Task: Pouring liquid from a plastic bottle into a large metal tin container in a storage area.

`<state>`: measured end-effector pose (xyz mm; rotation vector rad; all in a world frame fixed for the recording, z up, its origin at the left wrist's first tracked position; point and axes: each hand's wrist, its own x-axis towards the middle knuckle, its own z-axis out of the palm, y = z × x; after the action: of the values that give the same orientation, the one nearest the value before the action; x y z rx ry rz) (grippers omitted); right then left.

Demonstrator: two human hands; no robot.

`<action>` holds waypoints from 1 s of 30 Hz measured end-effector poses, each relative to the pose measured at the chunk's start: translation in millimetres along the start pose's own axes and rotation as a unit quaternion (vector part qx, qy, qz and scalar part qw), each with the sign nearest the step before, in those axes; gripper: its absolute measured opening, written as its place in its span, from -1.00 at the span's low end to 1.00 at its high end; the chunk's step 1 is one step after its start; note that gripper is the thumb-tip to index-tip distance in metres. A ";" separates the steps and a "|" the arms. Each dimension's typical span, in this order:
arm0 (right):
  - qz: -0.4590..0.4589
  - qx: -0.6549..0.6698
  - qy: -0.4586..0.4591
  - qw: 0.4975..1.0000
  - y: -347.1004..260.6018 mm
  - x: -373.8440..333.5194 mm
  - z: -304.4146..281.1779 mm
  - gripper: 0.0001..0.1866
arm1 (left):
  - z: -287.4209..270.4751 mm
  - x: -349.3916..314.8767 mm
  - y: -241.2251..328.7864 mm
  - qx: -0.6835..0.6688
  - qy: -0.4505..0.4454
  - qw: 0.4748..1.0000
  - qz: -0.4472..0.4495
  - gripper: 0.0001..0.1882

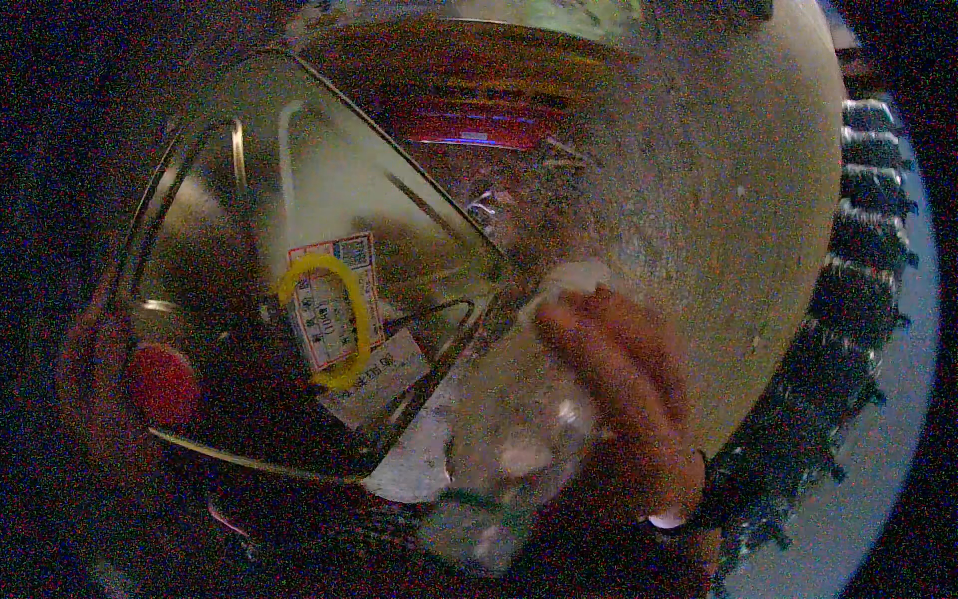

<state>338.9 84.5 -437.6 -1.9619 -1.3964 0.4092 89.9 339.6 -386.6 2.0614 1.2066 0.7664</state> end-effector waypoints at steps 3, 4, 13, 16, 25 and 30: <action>0.045 -0.013 0.026 0.999 10.7 8.0 -4.1 -0.34 | 1.6 -2.6 -2.8 0.020 -0.001 0.998 -0.057 -0.81; 0.035 0.014 0.032 0.999 19.3 11.1 -3.5 -0.28 | 3.7 -5.0 -7.6 0.018 0.024 0.997 -0.074 -0.81; 0.093 0.178 0.032 0.979 46.5 55.9 20.1 -0.05 | -15.7 10.1 -48.4 -0.030 0.056 0.991 -0.114 -0.79; 0.051 0.183 0.034 0.981 74.2 34.9 32.9 -0.05 | -12.2 -17.7 -76.6 -0.066 0.058 0.989 -0.120 -0.80; 0.079 0.074 -0.073 0.991 54.1 59.6 47.7 -0.13 | -39.8 7.4 -111.8 -0.129 0.040 0.980 -0.146 -0.81; 0.062 0.053 -0.106 0.991 52.5 55.3 76.0 -0.17 | -58.8 4.2 -160.3 -0.074 0.048 0.985 -0.150 -0.79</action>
<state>350.5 151.8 -520.9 -1.9688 -1.3555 0.7535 -37.2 418.6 -468.9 1.6909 1.4279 0.7908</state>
